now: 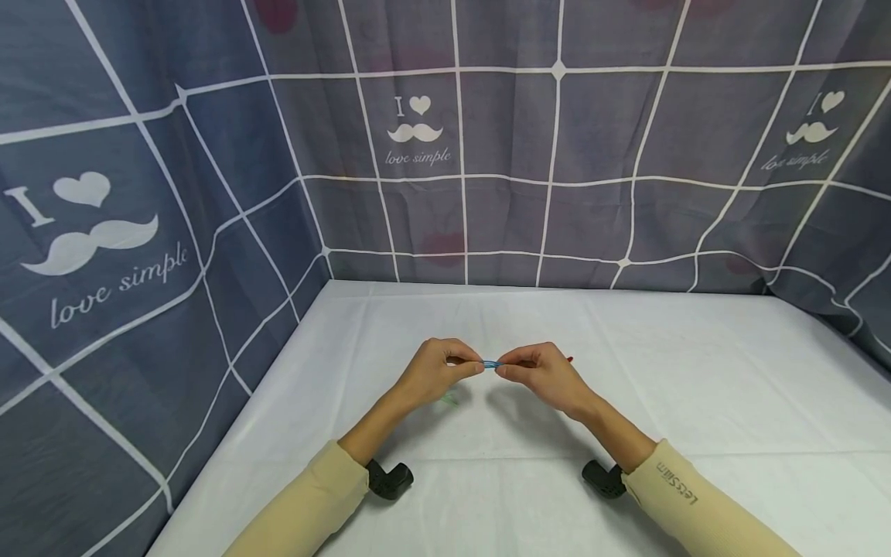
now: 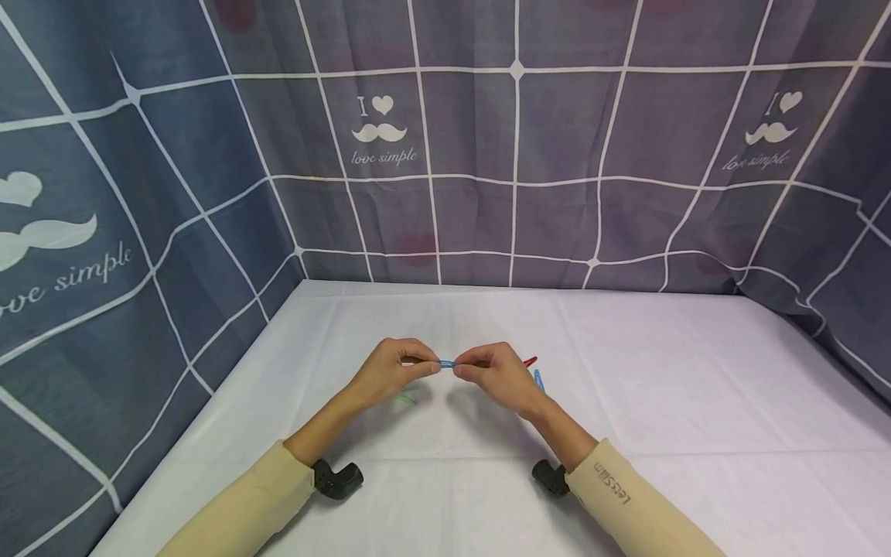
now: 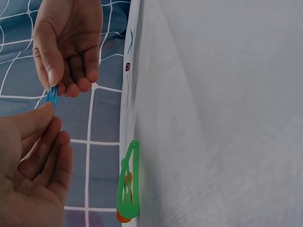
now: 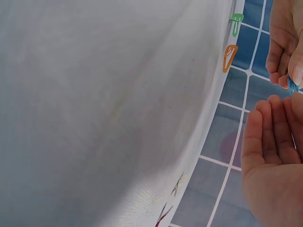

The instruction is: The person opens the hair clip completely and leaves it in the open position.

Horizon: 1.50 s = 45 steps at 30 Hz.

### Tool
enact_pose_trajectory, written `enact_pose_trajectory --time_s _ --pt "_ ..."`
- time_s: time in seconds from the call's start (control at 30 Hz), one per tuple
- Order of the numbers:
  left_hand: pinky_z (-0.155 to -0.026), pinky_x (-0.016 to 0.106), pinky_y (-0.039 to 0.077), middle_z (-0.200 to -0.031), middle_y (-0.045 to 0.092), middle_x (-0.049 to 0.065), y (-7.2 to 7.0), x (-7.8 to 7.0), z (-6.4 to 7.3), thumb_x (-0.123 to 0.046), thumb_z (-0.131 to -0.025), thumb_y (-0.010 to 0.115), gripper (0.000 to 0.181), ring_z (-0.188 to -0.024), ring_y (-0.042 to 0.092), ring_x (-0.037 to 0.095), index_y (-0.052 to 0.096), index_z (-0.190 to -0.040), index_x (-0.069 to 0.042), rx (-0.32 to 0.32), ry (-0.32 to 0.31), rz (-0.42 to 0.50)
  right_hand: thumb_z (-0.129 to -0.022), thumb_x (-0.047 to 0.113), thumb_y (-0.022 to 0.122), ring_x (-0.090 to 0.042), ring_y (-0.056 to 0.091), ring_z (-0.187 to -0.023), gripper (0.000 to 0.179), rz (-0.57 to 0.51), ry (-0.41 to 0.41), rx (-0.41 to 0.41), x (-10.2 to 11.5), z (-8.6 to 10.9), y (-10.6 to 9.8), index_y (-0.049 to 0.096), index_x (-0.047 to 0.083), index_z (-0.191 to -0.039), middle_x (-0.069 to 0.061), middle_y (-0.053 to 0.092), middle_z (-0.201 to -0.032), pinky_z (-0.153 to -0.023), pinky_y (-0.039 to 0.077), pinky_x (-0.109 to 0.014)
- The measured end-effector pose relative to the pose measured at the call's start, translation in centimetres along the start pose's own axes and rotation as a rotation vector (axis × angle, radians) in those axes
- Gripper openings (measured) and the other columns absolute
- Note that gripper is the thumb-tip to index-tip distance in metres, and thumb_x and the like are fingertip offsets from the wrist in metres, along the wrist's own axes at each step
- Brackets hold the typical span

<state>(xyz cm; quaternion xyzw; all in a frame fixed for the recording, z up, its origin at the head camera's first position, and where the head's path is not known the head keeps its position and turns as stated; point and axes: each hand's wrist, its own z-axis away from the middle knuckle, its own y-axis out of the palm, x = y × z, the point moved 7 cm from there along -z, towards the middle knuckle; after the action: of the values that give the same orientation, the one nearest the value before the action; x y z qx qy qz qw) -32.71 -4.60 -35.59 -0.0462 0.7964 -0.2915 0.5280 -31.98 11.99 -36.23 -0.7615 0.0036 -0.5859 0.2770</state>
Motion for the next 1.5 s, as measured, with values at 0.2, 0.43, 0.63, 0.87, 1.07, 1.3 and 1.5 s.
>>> enact_pose_trajectory --time_s 0.2,0.43,0.63,0.87,1.07,1.3,1.5 --pt "-0.082 0.033 0.051 -0.087 0.069 -0.007 0.1 -0.3 0.2 -0.013 -0.091 0.072 0.011 -0.086 0.062 0.012 0.077 -0.092 -0.004 0.031 0.029 -0.016 -0.095 0.015 0.066 -0.025 0.064 -0.097 0.022 -0.010 -0.025 0.037 0.1 0.1 0.2 0.074 -0.003 -0.105 -0.017 0.071 -0.104 -0.097 0.040 -0.050" --pt "-0.080 0.037 0.049 -0.086 0.067 -0.007 0.1 -0.7 0.4 -0.013 -0.092 0.070 0.012 -0.084 0.060 0.013 0.076 -0.092 -0.002 0.077 0.084 -0.010 -0.096 0.013 0.064 -0.024 0.063 -0.097 0.022 0.000 -0.063 0.078 0.7 0.4 0.4 0.073 -0.003 -0.107 -0.018 0.070 -0.106 -0.087 0.048 -0.042" --pt "-0.075 0.039 0.050 -0.085 0.067 -0.006 0.1 -1.1 0.5 -0.010 -0.092 0.070 0.011 -0.082 0.059 0.014 0.075 -0.089 -0.001 0.100 0.141 0.015 -0.096 0.012 0.063 -0.023 0.062 -0.096 0.020 0.026 -0.103 0.095 0.8 0.6 0.5 0.074 -0.001 -0.107 -0.016 0.070 -0.105 -0.085 0.049 -0.039" --pt "-0.073 0.029 0.045 -0.084 0.068 -0.004 0.6 -1.5 0.3 -0.013 -0.091 0.071 0.011 -0.082 0.058 0.012 0.076 -0.089 -0.004 0.137 0.165 0.012 -0.095 0.011 0.064 -0.022 0.057 -0.088 0.017 0.025 -0.118 0.091 0.5 1.2 0.1 0.075 0.001 -0.103 -0.017 0.069 -0.100 -0.077 0.046 -0.033" --pt "-0.072 0.029 0.044 -0.085 0.069 0.003 0.7 -1.4 0.3 -0.007 -0.090 0.071 0.008 -0.081 0.056 0.012 0.076 -0.089 -0.002 0.147 0.150 0.006 -0.095 0.011 0.065 -0.021 0.055 -0.087 0.017 0.021 -0.144 0.110 0.5 1.3 0.2 0.076 0.001 -0.103 -0.018 0.070 -0.098 -0.076 0.045 -0.033" --pt "-0.077 0.041 0.047 -0.085 0.070 0.010 0.1 -3.3 1.1 0.001 -0.089 0.069 0.007 -0.081 0.058 0.013 0.075 -0.087 0.002 0.172 0.146 0.010 -0.095 0.011 0.064 -0.020 0.055 -0.088 0.018 0.019 -0.161 0.141 0.7 1.3 0.6 0.075 0.000 -0.104 -0.016 0.072 -0.097 -0.078 0.045 -0.033" --pt "-0.077 0.039 0.049 -0.085 0.070 0.012 -0.2 -5.2 1.7 0.002 -0.089 0.069 0.008 -0.080 0.059 0.011 0.075 -0.085 0.003 0.198 0.191 0.031 -0.096 0.010 0.062 -0.019 0.059 -0.087 0.018 0.009 -0.171 0.171 0.7 1.3 0.7 0.074 -0.002 -0.102 -0.017 0.071 -0.097 -0.078 0.047 -0.032"
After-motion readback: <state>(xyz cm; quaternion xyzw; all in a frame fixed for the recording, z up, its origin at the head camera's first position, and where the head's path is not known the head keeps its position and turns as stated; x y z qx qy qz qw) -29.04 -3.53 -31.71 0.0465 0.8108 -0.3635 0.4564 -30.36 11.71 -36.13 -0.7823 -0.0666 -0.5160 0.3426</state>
